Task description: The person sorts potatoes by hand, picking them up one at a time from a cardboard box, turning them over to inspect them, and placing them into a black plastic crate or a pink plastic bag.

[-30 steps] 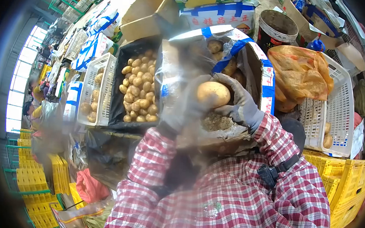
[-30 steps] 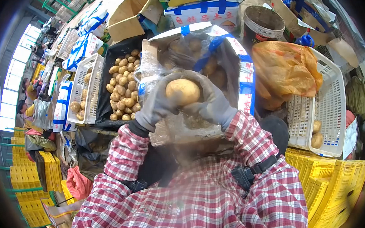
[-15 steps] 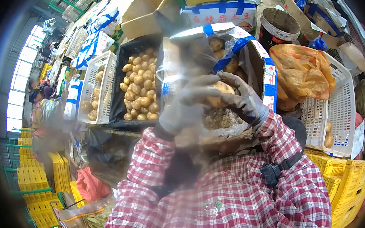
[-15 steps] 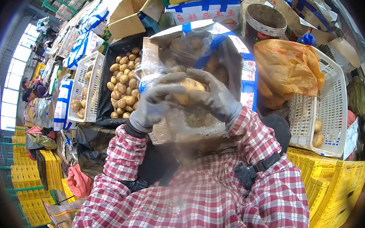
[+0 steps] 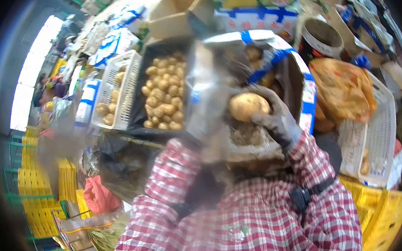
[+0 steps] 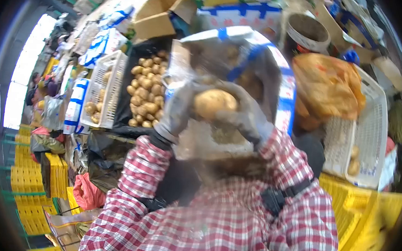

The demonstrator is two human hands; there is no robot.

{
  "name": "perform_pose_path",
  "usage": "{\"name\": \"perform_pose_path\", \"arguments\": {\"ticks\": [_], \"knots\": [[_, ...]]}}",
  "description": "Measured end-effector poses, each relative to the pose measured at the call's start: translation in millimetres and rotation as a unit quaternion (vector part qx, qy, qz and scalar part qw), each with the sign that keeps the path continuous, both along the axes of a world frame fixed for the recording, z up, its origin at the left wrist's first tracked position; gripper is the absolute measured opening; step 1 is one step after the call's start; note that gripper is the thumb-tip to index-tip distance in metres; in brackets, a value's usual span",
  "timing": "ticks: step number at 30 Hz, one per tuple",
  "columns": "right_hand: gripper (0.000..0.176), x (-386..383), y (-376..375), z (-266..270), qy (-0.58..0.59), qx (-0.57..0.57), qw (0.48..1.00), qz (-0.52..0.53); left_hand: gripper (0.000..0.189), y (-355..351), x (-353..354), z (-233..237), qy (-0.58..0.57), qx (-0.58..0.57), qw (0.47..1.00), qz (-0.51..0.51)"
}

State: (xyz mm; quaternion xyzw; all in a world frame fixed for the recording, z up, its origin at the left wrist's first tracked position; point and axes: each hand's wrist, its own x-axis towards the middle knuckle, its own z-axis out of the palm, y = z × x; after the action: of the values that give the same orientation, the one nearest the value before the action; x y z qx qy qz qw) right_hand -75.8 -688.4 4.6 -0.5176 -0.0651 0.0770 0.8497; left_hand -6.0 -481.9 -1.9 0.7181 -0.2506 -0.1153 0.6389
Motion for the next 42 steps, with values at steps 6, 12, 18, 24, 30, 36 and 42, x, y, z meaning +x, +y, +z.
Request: {"name": "perform_pose_path", "arguments": {"ticks": [6, 12, 18, 24, 30, 36, 42], "knots": [[0.074, 5, 10, -9, -0.030, -0.046, 0.998, -0.009, 0.043, -13, -22, 29, -0.054, 0.074, 0.996, 0.012], [0.075, 4, 14, -9, 0.003, -0.027, 0.999, -0.036, 0.041, -14, -22, 9, 0.013, 0.053, 0.998, 0.025], [0.041, 3, 13, -15, -0.008, -0.088, 0.991, -0.099, 0.038, -24, -29, 22, -0.080, 0.074, 0.994, 0.019], [0.039, 8, 26, -31, -0.076, -0.229, 0.954, -0.177, 0.039, -28, -28, 8, -0.107, 0.098, 0.985, 0.098], [0.052, 10, 16, -38, 0.177, 0.024, 0.981, -0.081, 0.035, -21, -31, 18, -0.075, 0.086, 0.993, 0.034], [0.040, 1, 11, -17, -0.267, -0.399, 0.863, -0.159, 0.040, -23, -25, 28, -0.325, 0.092, 0.940, 0.050], [0.060, 5, 26, -28, -0.152, -0.322, 0.932, -0.070, 0.062, -19, -34, 30, -0.139, 0.051, 0.987, -0.065]]}}
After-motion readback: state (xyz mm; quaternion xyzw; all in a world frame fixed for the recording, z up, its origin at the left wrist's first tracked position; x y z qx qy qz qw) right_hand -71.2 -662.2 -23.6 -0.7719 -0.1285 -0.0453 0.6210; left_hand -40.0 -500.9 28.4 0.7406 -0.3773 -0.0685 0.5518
